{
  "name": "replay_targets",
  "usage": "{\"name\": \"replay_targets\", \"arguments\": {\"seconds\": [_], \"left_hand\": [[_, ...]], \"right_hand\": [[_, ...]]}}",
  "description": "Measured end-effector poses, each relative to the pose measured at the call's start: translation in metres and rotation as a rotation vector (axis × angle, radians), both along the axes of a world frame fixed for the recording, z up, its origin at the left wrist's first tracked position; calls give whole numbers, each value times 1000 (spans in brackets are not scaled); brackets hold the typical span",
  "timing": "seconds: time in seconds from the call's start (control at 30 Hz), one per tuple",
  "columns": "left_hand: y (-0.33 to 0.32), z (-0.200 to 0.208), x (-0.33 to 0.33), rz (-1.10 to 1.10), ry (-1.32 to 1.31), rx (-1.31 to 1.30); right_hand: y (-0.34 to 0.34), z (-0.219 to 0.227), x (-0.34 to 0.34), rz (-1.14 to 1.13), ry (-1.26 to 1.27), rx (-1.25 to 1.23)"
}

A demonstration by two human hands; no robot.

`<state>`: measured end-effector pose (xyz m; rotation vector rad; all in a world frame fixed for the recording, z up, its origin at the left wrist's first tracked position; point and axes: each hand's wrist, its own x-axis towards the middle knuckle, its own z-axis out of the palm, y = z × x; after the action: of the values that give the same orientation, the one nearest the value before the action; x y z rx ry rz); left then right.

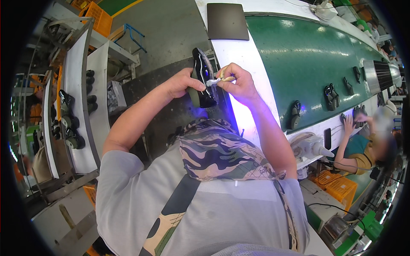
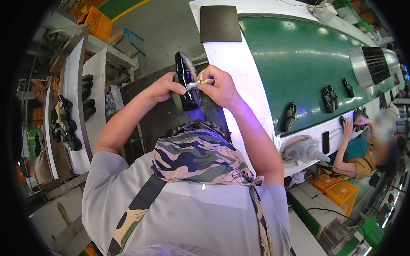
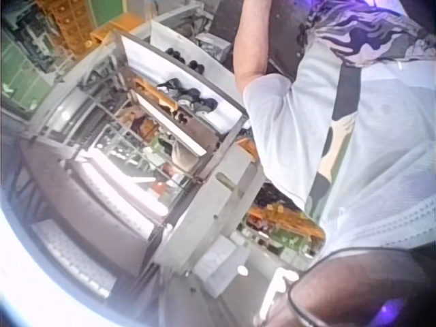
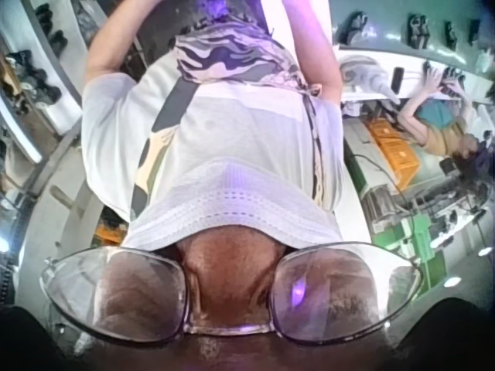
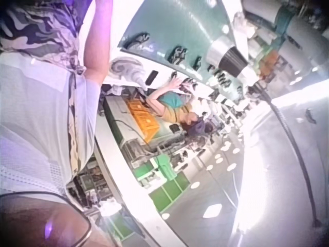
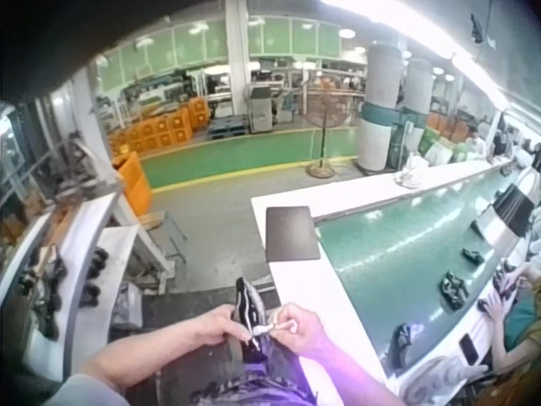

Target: Applying glue or sealant to the soles and edges of shoes on an assembly line.

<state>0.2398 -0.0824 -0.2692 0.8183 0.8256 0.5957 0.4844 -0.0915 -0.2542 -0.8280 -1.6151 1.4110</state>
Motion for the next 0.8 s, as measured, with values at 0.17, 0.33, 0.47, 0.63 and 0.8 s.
{"name": "replay_targets", "arguments": {"seconds": [0.17, 0.33, 0.47, 0.63, 0.8], "left_hand": [[-6, -1, 4, 86, -6, -29], [-11, -20, 2, 176, -75, -3], [-16, -23, 7, 222, -259, -34], [-20, -22, 19, 227, -428, -24], [-15, -31, 25, 308, -336, 100]], "right_hand": [[-9, -1, 12, -12, -34, 40], [-18, -13, 28, -10, -13, 1], [-23, -34, 33, -135, 186, -113], [-26, -47, 24, -331, 362, -261], [-27, -57, 19, -479, 456, -375]]}}
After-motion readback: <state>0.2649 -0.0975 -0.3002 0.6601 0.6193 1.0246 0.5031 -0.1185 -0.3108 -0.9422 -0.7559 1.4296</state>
